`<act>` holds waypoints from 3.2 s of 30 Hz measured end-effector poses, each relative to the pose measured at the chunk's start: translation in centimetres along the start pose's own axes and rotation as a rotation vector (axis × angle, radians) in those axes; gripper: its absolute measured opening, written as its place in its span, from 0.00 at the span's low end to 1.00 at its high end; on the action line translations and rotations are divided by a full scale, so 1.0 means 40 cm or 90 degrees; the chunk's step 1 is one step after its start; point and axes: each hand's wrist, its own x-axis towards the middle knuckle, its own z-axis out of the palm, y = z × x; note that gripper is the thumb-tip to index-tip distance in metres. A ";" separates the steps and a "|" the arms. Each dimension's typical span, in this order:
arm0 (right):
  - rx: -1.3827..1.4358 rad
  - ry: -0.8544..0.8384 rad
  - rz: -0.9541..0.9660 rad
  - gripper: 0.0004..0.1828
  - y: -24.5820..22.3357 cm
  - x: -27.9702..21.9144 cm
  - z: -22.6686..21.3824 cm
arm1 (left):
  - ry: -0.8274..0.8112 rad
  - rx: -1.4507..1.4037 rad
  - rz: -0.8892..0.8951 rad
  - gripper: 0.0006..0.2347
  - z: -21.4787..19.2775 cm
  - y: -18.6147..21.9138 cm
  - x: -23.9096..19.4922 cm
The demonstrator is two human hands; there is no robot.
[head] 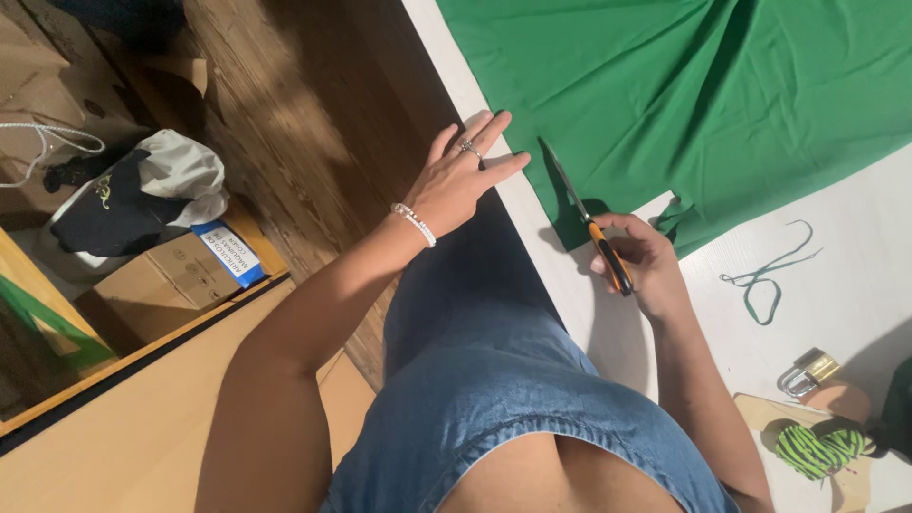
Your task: Cutting a strip of green fabric with scissors and organizing fabric scraps on a work table.
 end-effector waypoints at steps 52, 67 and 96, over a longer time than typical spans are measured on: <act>0.030 0.022 0.084 0.29 -0.094 0.122 0.075 | 0.132 0.057 0.083 0.35 -0.118 -0.158 0.101; 0.031 0.038 0.019 0.32 -0.053 0.141 0.067 | 0.046 0.015 0.000 0.33 -0.095 -0.184 0.102; 0.036 0.052 0.034 0.33 -0.047 0.140 0.080 | 0.090 0.010 0.053 0.29 -0.068 -0.217 0.107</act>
